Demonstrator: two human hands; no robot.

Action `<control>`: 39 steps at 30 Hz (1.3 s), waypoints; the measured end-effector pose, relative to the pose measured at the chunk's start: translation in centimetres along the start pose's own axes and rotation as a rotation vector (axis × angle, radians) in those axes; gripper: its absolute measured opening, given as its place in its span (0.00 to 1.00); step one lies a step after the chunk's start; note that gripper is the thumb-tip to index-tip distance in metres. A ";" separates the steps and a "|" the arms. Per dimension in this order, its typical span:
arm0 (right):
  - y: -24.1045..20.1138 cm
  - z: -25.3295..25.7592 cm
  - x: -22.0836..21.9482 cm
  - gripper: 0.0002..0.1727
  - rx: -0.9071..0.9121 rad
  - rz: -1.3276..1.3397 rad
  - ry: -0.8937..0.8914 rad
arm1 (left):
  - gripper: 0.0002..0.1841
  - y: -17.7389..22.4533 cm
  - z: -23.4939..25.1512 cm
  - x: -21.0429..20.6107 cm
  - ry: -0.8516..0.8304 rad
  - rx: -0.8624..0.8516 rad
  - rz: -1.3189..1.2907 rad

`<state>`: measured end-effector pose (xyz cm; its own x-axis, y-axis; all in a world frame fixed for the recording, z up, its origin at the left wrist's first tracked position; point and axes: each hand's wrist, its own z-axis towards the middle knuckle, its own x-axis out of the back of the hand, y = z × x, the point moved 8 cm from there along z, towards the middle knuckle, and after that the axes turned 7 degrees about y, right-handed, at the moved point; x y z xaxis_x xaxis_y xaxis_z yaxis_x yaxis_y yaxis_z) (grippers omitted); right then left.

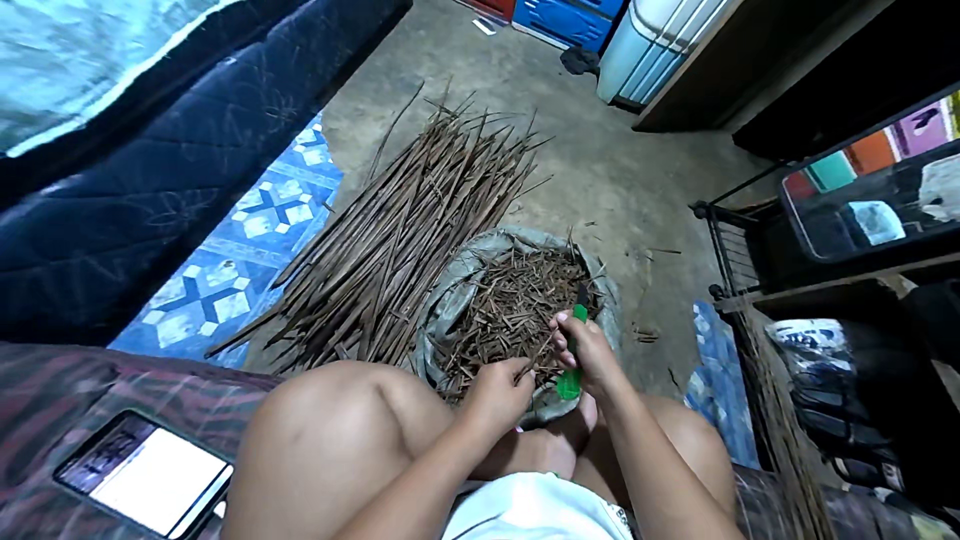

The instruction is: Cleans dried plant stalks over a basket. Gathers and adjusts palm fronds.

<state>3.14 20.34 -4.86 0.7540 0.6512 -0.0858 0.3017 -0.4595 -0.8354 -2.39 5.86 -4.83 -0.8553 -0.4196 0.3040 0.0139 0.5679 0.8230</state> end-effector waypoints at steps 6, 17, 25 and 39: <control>-0.3 1.9 1.8 0.19 0.053 0.073 0.147 | 0.16 0.0 -0.1 -0.7 -0.100 0.080 -0.285; 1.7 -4.9 -4.6 0.18 -0.004 -1.572 -0.030 | 0.21 -1.0 0.2 0.9 0.011 0.225 0.185; 1.6 -5.0 -4.4 0.18 -0.078 -1.447 -0.086 | 0.21 -1.0 0.0 1.3 0.038 0.248 0.288; 2.4 -4.3 -4.5 0.19 -0.133 -1.514 -0.081 | 0.20 -0.1 -0.4 0.8 0.047 0.232 0.580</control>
<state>2.97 13.74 -4.15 -0.3356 0.5727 0.7480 0.7896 0.6040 -0.1082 -2.88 5.22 -4.46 -0.7185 -0.0252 0.6951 0.3515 0.8492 0.3941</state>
